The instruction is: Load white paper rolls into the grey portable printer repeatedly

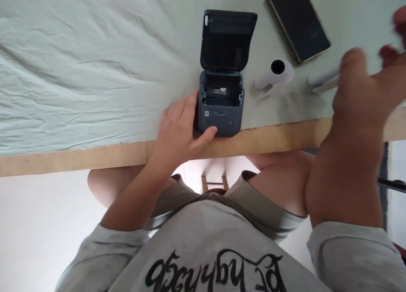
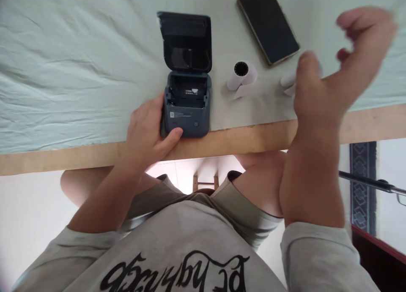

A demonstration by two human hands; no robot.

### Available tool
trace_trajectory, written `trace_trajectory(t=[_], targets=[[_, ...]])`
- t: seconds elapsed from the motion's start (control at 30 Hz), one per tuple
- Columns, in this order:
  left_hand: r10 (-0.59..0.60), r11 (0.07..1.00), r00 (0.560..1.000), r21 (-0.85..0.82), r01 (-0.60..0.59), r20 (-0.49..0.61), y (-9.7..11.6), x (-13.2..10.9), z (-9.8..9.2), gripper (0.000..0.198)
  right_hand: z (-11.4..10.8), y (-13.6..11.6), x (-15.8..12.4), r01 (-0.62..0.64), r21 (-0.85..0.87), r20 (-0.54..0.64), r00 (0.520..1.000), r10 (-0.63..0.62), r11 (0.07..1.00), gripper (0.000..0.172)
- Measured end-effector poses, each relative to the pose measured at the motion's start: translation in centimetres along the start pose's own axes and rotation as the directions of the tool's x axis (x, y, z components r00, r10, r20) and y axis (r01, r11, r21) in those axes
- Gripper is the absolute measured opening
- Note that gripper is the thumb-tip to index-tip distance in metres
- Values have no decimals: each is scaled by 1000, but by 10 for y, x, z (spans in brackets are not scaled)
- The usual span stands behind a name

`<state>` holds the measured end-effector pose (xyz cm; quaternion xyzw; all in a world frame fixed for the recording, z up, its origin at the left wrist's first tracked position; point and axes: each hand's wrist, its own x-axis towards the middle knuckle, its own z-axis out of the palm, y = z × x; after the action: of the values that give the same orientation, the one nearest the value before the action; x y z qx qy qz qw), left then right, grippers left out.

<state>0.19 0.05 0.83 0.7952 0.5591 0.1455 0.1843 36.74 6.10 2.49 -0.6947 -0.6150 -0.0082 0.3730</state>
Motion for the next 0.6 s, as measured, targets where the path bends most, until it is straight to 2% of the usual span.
trace_trajectory(t=[0.07, 0.1, 0.2, 0.27, 0.4, 0.5, 0.6], targets=[[-9, 1000, 1000, -1, 9, 8, 1, 1, -1, 82, 16, 29, 6, 92, -4, 42, 995, -92, 996, 55], [-12, 1000, 1000, -3, 12, 10, 1, 1, -1, 82, 24, 39, 7, 88, -61, 16, 996, -87, 994, 61], [-18, 1000, 1000, -1, 18, 0, 2, 1, 0, 81, 38, 51, 6, -77, -195, -47, 996, 70, 978, 58], [-22, 1000, 1000, 2, 22, -16, 1, 1, 1, 80, 39, 49, 4, -109, -199, -41, 994, 103, 974, 58], [-26, 1000, 999, -11, 26, -32, 0, 1, 4, 81, 31, 38, 0, 56, -18, 79, 995, -54, 998, 75], [-33, 999, 999, -27, 32, -32, 0, 1, 4, 80, 29, 28, -6, 98, 112, 112, 988, -111, 989, 69], [-36, 999, 999, -42, 34, -38, 1, 2, 3, 78, 30, 21, -10, 123, 82, 180, 974, -136, 989, 58]])
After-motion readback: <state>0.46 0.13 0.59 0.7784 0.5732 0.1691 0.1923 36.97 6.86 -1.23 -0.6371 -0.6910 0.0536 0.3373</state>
